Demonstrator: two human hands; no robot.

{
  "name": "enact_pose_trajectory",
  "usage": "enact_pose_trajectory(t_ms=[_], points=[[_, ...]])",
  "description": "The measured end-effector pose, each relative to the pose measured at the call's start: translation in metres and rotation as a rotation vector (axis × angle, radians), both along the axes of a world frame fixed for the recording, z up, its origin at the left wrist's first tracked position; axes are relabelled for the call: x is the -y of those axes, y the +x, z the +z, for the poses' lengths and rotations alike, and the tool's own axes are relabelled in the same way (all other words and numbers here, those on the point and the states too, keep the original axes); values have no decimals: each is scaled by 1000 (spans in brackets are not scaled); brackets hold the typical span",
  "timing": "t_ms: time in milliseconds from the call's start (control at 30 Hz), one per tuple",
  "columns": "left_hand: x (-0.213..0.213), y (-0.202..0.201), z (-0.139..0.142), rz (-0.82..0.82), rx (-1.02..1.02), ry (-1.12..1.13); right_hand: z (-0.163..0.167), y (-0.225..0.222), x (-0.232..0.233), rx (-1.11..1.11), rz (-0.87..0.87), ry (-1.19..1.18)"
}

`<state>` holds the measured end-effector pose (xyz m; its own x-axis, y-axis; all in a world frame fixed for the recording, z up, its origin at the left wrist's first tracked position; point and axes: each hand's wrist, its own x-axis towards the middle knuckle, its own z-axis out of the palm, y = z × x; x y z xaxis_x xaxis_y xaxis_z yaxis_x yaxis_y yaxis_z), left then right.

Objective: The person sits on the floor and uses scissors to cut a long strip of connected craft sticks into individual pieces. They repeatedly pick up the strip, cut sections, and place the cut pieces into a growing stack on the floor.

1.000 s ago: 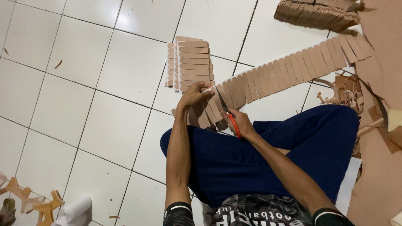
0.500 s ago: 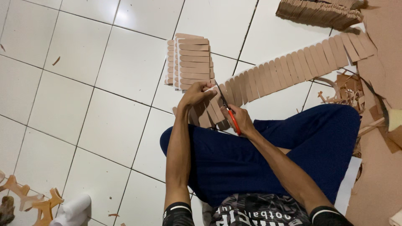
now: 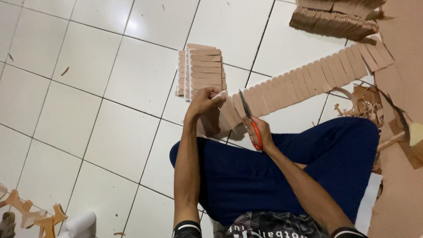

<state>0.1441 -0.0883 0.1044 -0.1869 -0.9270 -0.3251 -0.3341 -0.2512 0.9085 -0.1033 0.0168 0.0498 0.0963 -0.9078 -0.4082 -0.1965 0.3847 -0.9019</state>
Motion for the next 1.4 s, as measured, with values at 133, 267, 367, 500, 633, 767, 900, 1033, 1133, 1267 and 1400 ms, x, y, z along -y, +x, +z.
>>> enact_pose_trajectory(t_ms=[133,267,367,500,633,767,900,1033,1133,1267,1400], points=[[45,13,20,264,-57,-192,1,-24,-6,251,-68,113],[83,20,24,466,434,-567,5,-32,-14,242,-78,166],[61,4,4,395,850,-621,10,-32,-12,192,-99,152],[5,-27,-39,72,962,-546,13,-34,-7,162,-146,146],[-18,-36,-56,222,1142,-733,8,-45,-8,188,-230,138],[-25,-65,-52,110,854,-593,4,-53,-6,446,-302,58],[-29,-93,-46,-38,849,-563,6,-58,-8,433,-317,75],[-33,-74,-50,-90,737,-330,7,-66,-12,431,-291,87],[-45,-40,-54,-36,720,-107,7,-72,-10,445,-300,95],[-66,-15,-59,41,912,-324,4,-71,-7,429,-310,144],[-67,-56,-67,106,783,-553,3,-65,-6,356,-228,205]])
